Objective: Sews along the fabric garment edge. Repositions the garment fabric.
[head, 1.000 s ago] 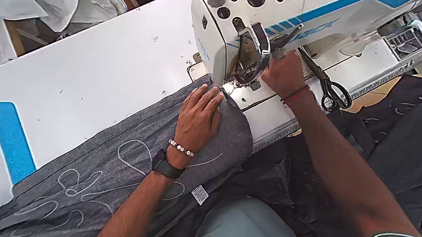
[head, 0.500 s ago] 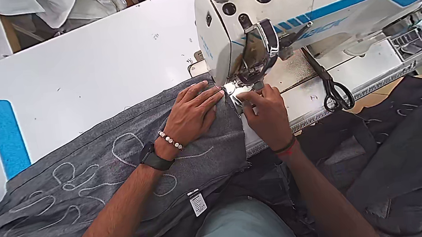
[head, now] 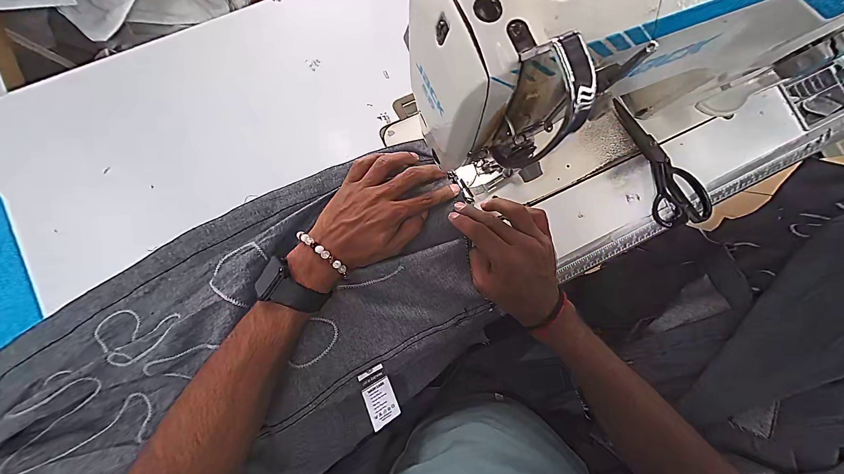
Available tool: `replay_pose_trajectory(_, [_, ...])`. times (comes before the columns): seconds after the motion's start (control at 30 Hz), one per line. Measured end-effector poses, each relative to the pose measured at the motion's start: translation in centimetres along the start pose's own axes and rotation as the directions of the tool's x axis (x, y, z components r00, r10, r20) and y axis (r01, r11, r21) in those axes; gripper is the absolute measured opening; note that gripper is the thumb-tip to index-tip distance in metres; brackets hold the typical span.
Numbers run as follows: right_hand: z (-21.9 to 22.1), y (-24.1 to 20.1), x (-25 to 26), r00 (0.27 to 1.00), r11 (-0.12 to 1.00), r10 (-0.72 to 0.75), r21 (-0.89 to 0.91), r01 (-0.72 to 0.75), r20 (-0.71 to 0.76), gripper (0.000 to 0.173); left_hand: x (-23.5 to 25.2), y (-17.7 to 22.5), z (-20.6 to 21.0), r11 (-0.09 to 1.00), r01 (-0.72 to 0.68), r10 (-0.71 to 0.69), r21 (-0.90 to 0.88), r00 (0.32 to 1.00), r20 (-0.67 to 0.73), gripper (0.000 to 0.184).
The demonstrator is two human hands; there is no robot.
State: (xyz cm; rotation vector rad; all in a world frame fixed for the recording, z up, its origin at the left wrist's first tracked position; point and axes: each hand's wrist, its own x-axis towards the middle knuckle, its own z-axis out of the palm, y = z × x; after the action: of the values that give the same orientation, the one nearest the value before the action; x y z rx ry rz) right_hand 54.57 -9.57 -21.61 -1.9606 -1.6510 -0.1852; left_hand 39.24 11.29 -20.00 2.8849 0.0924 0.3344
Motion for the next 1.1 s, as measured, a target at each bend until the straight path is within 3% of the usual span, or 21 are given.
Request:
replay_pose_trajectory(0.17, [0.2, -0.3, 0.2, 0.992, 0.994, 0.07, -0.079, -0.078, -0.104, 0.03, 0.5, 0.9, 0.6, 0.999, 0.043, -0.042, 0.017, 0.997, -0.058, 0.04])
replay_pose_trajectory(0.27, [-0.2, 0.0, 0.6, 0.974, 0.981, 0.193, 0.033, -0.19, -0.122, 0.024, 0.7, 3.9, 0.8, 0.987, 0.161, -0.16, 0.01, 0.985, -0.068, 0.041])
replay_pose_trajectory(0.3, [-0.4, 0.1, 0.8, 0.96, 0.966, 0.259, 0.043, -0.256, -0.108, 0.02, 0.8, 5.0, 1.1, 0.977, 0.211, -0.209, 0.031, 0.976, -0.06, 0.048])
replay_pose_trajectory(0.37, [-0.6, 0.2, 1.8, 0.923, 0.923, 0.384, -0.005, -0.384, -0.017, 0.03, 0.6, 6.5, 1.9, 0.952, 0.294, -0.29, 0.088, 0.955, -0.055, 0.065])
replay_pose_trajectory(0.47, [-1.4, -1.0, 4.1, 0.906, 0.914, 0.404, -0.022, -0.405, 0.128, 0.024, 0.3, 6.8, 2.1, 0.945, 0.315, -0.309, 0.084, 0.948, -0.074, 0.074])
replay_pose_trajectory(0.57, [-2.4, -2.5, 5.0, 0.896, 0.914, 0.385, 0.046, -0.404, 0.22, 0.022, 0.1, 6.0, 1.8, 0.963, 0.264, -0.258, 0.049, 0.961, -0.1, 0.06])
replay_pose_trajectory(0.7, [-1.8, -1.5, 2.9, 0.876, 0.88, 0.469, 0.016, -0.474, 0.111, 0.037, 0.1, 5.9, 2.0, 0.962, 0.265, -0.258, 0.059, 0.959, -0.115, 0.042])
replay_pose_trajectory(0.8, [-1.4, -1.3, 3.0, 0.889, 0.894, 0.443, 0.019, -0.448, 0.119, 0.025, 0.0, 6.1, 2.0, 0.958, 0.277, -0.269, 0.075, 0.957, -0.11, 0.041])
replay_pose_trajectory(0.97, [-1.9, -1.9, 4.6, 0.902, 0.918, 0.366, 0.073, -0.391, 0.231, 0.025, -0.1, 6.1, 1.9, 0.965, 0.256, -0.249, 0.054, 0.962, -0.109, 0.041])
replay_pose_trajectory(1.03, [-2.1, -2.1, 4.0, 0.882, 0.875, 0.412, 0.17, -0.453, 0.229, 0.021, -0.2, 6.1, 1.8, 0.963, 0.261, -0.256, 0.06, 0.963, -0.084, 0.043])
replay_pose_trajectory(1.1, [-2.4, -2.8, 2.3, 0.817, 0.756, 0.51, 0.313, -0.575, 0.27, 0.022, -0.3, 6.2, 1.7, 0.962, 0.265, -0.261, 0.074, 0.964, -0.059, 0.044])
